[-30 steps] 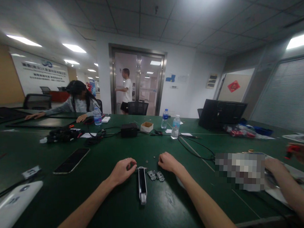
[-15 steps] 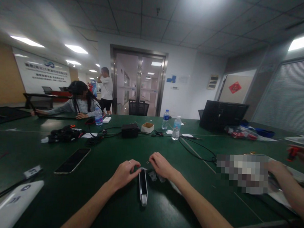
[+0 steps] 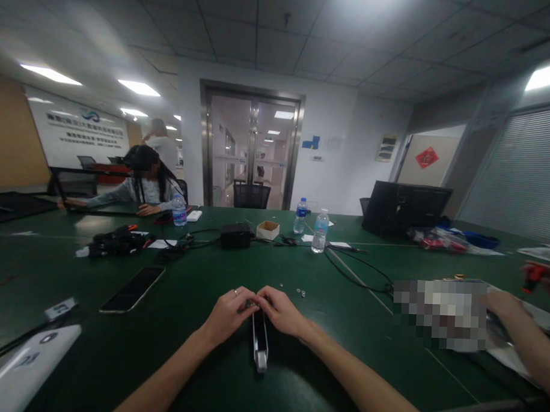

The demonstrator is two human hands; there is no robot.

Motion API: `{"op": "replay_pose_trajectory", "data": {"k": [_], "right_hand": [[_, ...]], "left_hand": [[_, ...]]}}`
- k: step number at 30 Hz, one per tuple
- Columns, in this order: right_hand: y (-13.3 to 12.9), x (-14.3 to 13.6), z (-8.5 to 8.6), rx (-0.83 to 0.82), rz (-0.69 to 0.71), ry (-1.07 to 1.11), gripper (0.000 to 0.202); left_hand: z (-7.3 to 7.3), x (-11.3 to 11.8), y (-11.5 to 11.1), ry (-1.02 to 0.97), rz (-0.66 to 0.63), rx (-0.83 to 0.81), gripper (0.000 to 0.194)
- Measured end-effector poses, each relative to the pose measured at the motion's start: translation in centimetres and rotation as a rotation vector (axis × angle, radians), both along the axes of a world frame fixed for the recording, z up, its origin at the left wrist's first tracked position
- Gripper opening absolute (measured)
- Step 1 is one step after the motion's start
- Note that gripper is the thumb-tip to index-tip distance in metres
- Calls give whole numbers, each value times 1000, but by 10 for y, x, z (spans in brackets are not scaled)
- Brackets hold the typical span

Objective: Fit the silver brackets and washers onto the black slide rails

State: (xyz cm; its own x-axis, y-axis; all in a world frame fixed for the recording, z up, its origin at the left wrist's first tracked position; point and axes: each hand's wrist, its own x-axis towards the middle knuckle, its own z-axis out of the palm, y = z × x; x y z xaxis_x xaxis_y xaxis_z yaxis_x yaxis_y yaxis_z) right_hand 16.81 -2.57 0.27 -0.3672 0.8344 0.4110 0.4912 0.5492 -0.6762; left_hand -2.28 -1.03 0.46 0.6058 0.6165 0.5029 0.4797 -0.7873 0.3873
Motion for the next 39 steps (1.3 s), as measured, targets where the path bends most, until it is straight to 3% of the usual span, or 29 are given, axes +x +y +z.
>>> {"op": "replay_pose_trajectory", "data": {"k": [9,14,19,27,39], "right_hand": [[4,10,4,142,-28,-153,12],[11,31,11,196,-113,-344,14],[18,49,13,129,-181,-510,16],[13,46,15,20,-89,-578,18],[12,37,9,5,-24,-577,16]], "left_hand": [[3,-7,6,37,22,14,19],[4,-19,17,145,76,-111,21],[8,-26,21,249,104,-231,22],[12,-23,17,301,121,-326,20],[-3,-21,23,213,76,-358,25]]}}
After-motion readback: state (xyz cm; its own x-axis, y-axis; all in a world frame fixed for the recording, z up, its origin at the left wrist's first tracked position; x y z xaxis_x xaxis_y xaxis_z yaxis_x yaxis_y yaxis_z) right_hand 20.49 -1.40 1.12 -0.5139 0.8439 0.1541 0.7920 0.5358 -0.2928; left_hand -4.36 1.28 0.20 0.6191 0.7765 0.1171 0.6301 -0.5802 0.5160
